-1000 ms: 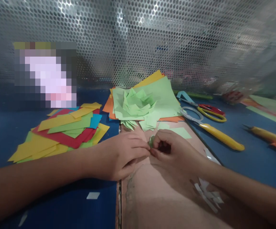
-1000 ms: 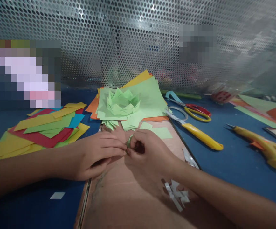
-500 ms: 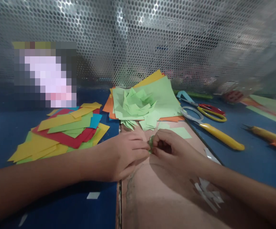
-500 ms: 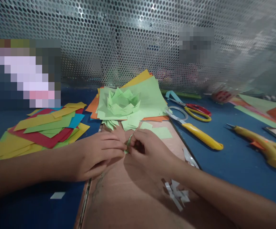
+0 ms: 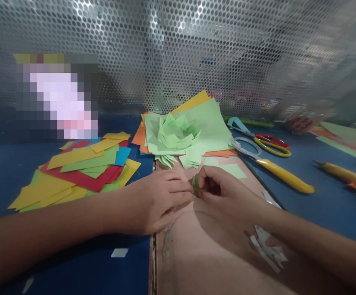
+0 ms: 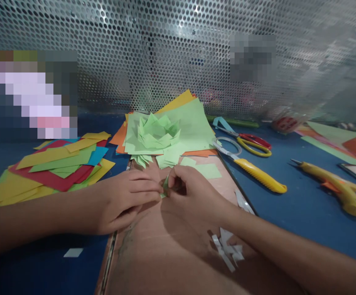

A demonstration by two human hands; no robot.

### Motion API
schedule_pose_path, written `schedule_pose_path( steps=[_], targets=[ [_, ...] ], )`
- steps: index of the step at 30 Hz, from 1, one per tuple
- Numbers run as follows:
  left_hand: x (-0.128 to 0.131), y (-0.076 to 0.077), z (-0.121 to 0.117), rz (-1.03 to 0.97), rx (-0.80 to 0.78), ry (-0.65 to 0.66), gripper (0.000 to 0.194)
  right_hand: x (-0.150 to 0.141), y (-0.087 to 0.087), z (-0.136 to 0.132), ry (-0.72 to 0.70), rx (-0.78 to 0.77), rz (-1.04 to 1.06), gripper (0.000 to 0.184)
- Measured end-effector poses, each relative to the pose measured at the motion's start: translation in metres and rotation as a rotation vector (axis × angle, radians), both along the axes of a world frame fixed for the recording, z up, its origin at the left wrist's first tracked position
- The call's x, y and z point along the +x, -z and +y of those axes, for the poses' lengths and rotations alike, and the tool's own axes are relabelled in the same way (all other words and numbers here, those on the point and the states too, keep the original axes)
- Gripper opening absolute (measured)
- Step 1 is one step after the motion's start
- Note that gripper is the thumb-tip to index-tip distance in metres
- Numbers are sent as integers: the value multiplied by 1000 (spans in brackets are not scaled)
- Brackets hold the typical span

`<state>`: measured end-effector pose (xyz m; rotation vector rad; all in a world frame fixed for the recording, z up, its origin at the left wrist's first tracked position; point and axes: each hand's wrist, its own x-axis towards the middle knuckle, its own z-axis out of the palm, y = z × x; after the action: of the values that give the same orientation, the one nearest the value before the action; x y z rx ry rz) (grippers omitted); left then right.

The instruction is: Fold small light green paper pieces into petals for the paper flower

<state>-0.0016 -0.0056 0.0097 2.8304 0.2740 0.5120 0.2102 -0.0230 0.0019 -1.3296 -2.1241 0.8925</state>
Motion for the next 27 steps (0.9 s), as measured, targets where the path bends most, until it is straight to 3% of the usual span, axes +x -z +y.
schedule_pose_path(
  steps=[6,27],
  targets=[
    [0,-1,0,15,-21,-8,30,1,-3,1,-12,-69,65,14],
    [-2,4,1,25,54,9,36,2,1,2,-31,-76,108,12]
  ],
)
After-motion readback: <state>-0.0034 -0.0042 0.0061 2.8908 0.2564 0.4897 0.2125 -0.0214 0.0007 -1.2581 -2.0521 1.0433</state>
